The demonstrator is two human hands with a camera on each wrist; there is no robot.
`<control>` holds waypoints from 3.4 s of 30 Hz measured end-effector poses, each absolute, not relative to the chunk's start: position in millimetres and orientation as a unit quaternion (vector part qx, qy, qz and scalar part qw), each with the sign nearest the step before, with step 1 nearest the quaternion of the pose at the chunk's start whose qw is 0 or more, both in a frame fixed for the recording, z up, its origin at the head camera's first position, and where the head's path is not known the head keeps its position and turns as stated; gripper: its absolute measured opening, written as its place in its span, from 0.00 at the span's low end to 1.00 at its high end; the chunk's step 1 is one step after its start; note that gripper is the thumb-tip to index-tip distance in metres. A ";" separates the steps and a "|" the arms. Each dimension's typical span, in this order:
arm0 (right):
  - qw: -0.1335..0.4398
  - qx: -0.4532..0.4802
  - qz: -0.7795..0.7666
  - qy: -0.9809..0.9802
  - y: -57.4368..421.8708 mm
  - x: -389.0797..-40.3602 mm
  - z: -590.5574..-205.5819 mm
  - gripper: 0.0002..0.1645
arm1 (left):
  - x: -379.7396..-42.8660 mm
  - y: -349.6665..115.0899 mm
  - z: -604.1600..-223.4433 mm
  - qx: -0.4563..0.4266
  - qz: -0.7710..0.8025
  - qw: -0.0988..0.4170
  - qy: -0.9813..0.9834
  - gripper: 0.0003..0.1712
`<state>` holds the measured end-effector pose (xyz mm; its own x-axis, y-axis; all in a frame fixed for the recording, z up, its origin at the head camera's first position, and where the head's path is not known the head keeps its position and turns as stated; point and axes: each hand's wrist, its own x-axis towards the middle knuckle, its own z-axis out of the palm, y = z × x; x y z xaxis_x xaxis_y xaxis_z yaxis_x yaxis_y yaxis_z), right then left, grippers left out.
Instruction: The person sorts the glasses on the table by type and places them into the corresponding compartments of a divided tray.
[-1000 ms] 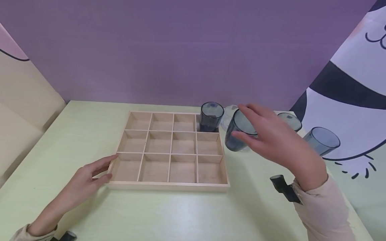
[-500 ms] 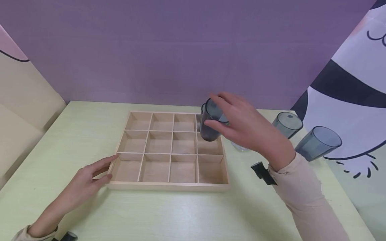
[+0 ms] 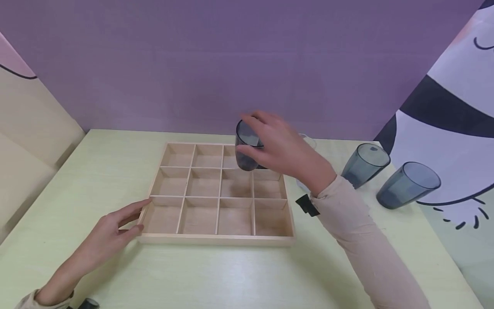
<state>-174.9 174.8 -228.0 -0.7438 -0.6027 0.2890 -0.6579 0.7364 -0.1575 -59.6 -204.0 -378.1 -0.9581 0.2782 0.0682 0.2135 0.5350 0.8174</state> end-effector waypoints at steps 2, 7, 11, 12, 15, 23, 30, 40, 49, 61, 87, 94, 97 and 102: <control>0.102 0.342 0.131 -0.925 170.4 -180.4 -230.8 0.41 | -59.2 -204.0 -378.6 0.140 0.463 0.035 0.875 0.33; 0.081 0.337 0.142 -0.927 163.7 -194.5 -235.8 0.42 | -59.2 -204.0 -380.3 0.140 0.461 0.033 0.876 0.33; 0.075 0.331 0.146 -0.929 162.7 -206.2 -238.9 0.42 | -59.2 -202.8 -380.4 0.140 0.463 0.036 0.875 0.33; 0.077 0.329 0.146 -0.930 162.5 -209.0 -240.2 0.42 | -59.2 -202.5 -380.2 0.139 0.464 0.037 0.874 0.33; 0.084 0.321 0.144 -0.932 161.8 -217.0 -244.6 0.42 | -58.9 -201.8 -379.9 0.140 0.465 0.037 0.873 0.32; 0.086 0.309 0.134 -0.937 157.2 -229.4 -261.2 0.42 | -58.4 -200.8 -381.1 0.146 0.459 0.036 0.876 0.33; 0.041 0.313 0.115 -0.942 149.7 -235.1 -271.7 0.43 | -58.0 -202.9 -381.1 0.148 0.463 0.034 0.873 0.33; 0.037 0.320 0.110 -0.940 147.6 -241.7 -282.5 0.41 | -58.9 -203.0 -379.7 0.146 0.461 0.031 0.875 0.33; 0.020 0.325 0.114 -0.938 146.2 -241.1 -293.6 0.40 | -55.0 -203.9 -380.9 0.141 0.459 0.028 0.877 0.32; 0.022 0.314 0.115 -0.942 147.6 -235.5 -294.0 0.39 | -54.2 -205.2 -379.4 0.131 0.462 0.034 0.877 0.32; 0.092 0.290 0.153 -0.940 189.8 -188.2 -272.9 0.41 | -57.3 -213.4 -381.2 0.127 0.455 0.032 0.881 0.32; 0.116 0.264 0.170 -0.942 214.0 -171.9 -269.6 0.40 | -59.2 -214.1 -382.9 0.135 0.454 0.027 0.880 0.32; 0.128 0.253 0.184 -0.941 224.0 -165.1 -269.4 0.40 | -60.5 -213.3 -383.1 0.137 0.455 0.028 0.879 0.31; 0.152 0.240 0.193 -0.939 238.0 -156.8 -273.1 0.39 | -59.7 -213.4 -381.4 0.137 0.460 0.030 0.877 0.31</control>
